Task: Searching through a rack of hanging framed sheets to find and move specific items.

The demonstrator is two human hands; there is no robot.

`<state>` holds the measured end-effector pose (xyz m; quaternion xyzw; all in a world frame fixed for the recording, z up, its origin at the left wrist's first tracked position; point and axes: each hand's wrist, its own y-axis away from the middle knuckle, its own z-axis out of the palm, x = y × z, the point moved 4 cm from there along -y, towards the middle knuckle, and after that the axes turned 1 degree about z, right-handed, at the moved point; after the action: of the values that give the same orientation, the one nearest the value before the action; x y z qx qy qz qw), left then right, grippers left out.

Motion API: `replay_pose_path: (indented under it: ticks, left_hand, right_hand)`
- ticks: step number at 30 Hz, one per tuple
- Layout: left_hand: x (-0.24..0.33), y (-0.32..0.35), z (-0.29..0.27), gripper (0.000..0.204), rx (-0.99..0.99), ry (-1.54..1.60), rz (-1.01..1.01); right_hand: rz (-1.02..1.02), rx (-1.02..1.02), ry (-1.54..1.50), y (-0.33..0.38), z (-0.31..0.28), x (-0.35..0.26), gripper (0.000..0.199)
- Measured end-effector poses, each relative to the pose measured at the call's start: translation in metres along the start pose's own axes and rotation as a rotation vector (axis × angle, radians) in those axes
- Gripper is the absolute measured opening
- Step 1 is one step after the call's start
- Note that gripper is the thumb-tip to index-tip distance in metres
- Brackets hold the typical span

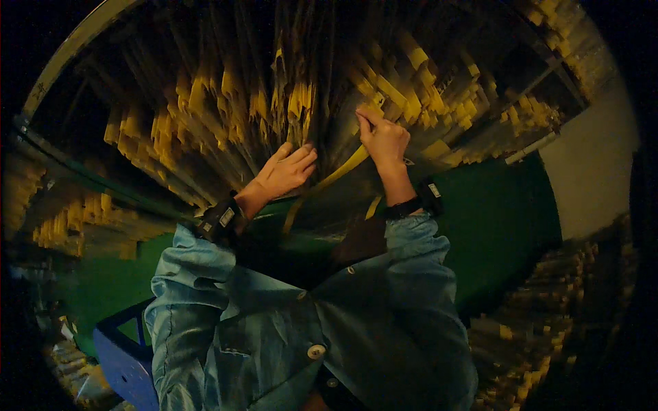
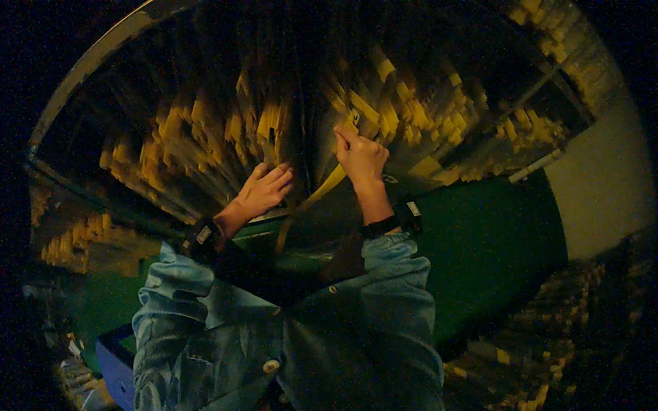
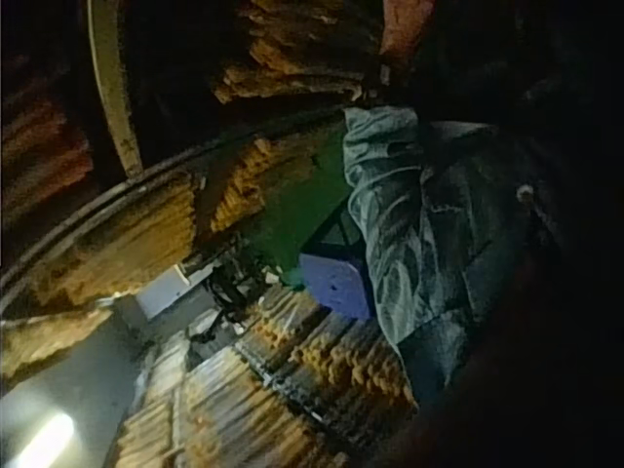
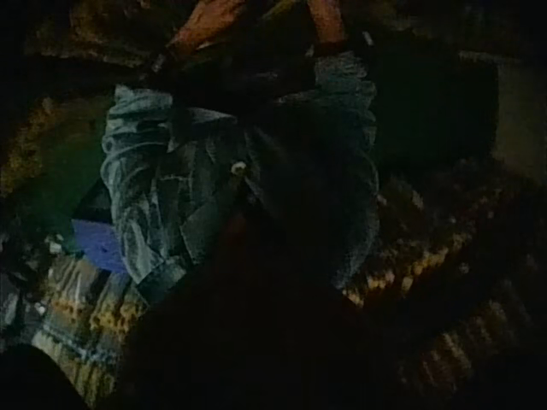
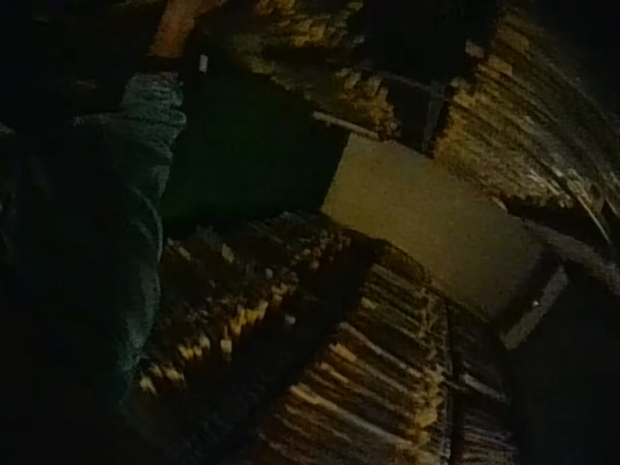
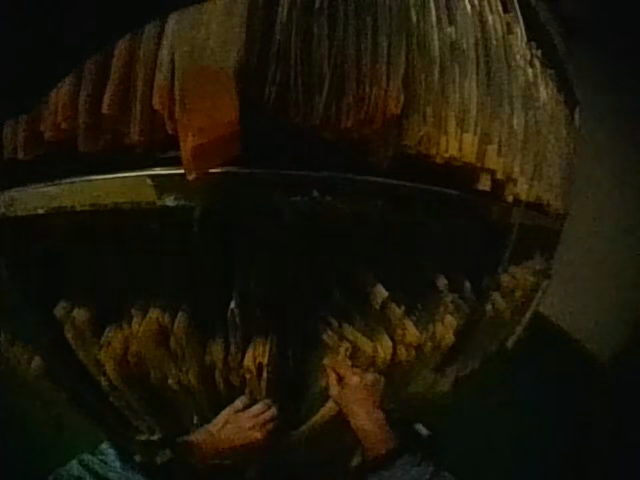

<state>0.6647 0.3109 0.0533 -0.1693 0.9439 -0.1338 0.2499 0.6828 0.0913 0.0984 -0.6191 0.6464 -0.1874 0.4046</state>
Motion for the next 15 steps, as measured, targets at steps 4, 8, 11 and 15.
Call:
replay_pose_path:
  ticks: [4,8,11,15]
  left_hand:
    - [-0.001,0.000,-0.001,0.032,0.022,-0.001,0.002]
    - [-0.002,-0.004,-0.009,0.026,0.075,-0.007,0.005]
    - [0.000,-0.005,-0.012,0.026,0.089,-0.020,-0.007]
    - [-0.002,-0.006,-0.003,0.027,0.058,0.007,0.006]
  right_hand:
    - [0.022,-0.030,0.021,0.000,-0.002,-0.003,0.011]
    - [-0.028,0.049,-0.006,-0.002,-0.007,-0.009,0.010]
    - [0.024,-0.047,0.001,0.000,-0.008,-0.018,0.011]
    - [0.026,-0.083,-0.074,0.011,-0.010,-0.040,0.014]
